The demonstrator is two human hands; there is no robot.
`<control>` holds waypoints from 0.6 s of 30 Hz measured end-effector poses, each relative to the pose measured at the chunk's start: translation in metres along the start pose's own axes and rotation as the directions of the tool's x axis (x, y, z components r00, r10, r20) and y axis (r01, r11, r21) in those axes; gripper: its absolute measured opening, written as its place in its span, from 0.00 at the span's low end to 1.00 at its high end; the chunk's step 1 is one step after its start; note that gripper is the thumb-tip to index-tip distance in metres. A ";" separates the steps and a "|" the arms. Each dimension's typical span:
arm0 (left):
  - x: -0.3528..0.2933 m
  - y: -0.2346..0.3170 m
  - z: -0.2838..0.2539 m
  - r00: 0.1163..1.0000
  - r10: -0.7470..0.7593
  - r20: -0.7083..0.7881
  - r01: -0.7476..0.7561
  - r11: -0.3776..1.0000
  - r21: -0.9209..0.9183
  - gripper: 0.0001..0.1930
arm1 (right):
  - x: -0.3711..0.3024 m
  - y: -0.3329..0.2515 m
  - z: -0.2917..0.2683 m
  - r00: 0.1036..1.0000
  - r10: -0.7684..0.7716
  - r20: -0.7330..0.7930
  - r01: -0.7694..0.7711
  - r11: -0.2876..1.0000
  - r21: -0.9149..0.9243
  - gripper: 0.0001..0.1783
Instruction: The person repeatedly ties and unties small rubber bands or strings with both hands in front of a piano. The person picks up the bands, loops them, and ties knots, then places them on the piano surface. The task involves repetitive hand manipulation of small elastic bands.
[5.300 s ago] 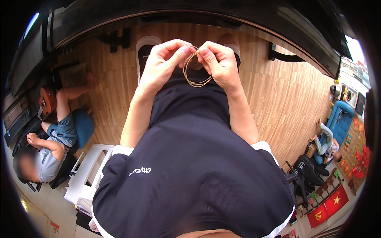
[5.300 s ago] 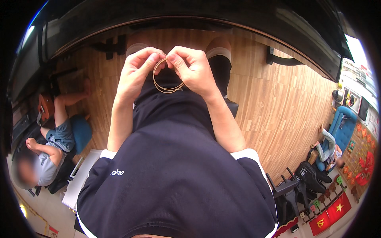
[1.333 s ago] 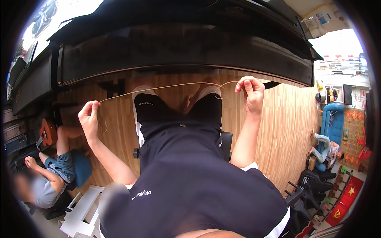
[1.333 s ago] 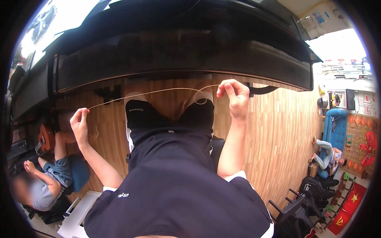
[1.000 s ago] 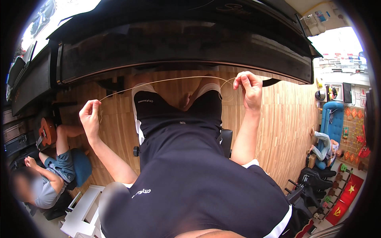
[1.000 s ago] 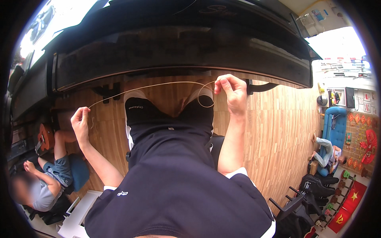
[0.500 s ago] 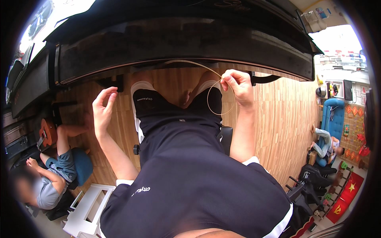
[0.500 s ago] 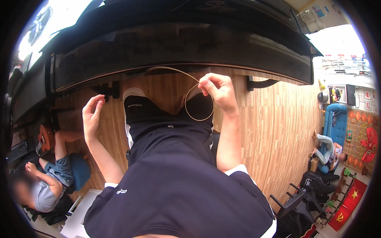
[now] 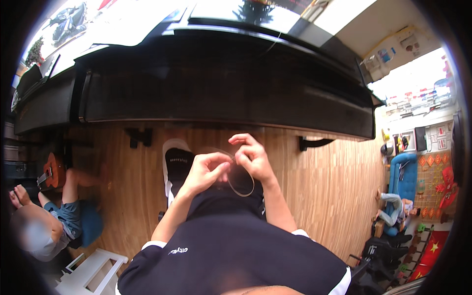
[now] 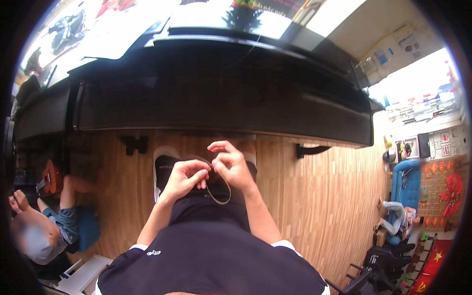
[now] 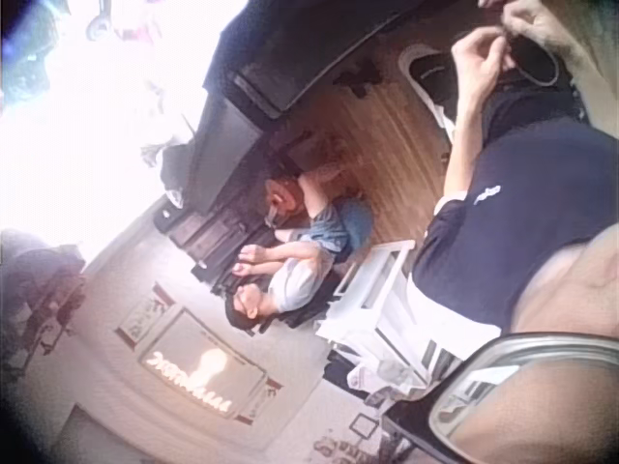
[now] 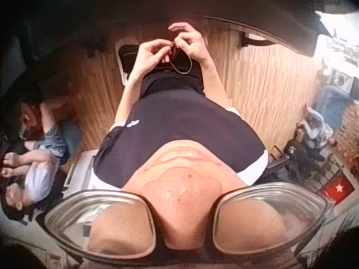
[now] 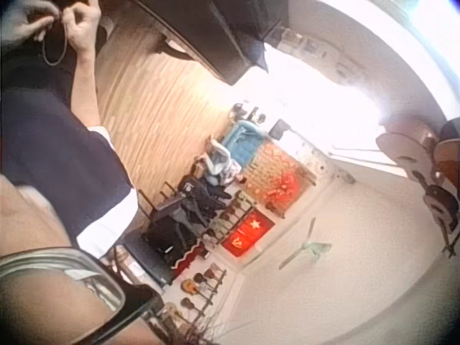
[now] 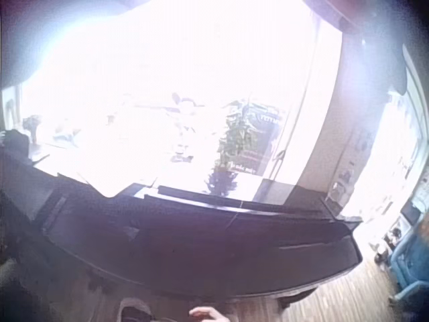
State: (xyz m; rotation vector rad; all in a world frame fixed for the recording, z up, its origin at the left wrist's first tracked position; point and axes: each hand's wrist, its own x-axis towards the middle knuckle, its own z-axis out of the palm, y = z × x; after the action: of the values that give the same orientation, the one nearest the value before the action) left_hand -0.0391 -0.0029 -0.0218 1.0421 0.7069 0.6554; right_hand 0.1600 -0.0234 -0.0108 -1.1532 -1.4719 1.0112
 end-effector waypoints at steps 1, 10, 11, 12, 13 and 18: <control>0.003 0.002 -0.002 1.000 0.020 0.001 -0.020 1.000 -0.001 0.07 | 0.003 -0.004 0.000 0.998 -0.060 0.032 0.059 0.998 0.036 0.09; -0.001 0.030 -0.015 0.994 0.104 -0.017 -0.105 0.983 -0.152 0.05 | 0.014 -0.001 -0.001 0.970 -0.082 0.231 -0.008 0.931 0.364 0.20; -0.001 0.039 -0.015 0.988 0.135 -0.069 -0.144 0.978 -0.150 0.07 | 0.012 -0.001 -0.002 0.965 -0.023 0.263 -0.079 0.925 0.371 0.23; -0.001 0.046 -0.017 0.978 0.169 -0.123 -0.187 0.970 -0.155 0.10 | 0.011 -0.003 -0.005 0.955 0.035 0.293 -0.148 0.915 0.376 0.26; 0.000 0.049 -0.020 0.962 0.212 -0.171 -0.240 0.956 -0.167 0.10 | 0.011 -0.007 -0.011 0.950 0.021 0.311 -0.126 0.939 0.320 0.28; 0.001 0.050 -0.064 0.871 0.359 -0.337 -0.395 0.918 -0.044 0.06 | 0.017 -0.050 -0.053 0.857 -0.035 0.515 -0.049 0.988 0.148 0.29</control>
State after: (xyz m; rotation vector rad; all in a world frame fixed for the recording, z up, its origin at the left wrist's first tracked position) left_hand -0.0952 0.0499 0.0024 0.9865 0.7432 1.2157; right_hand 0.2021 -0.0148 0.0498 -0.8017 -1.7617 1.4965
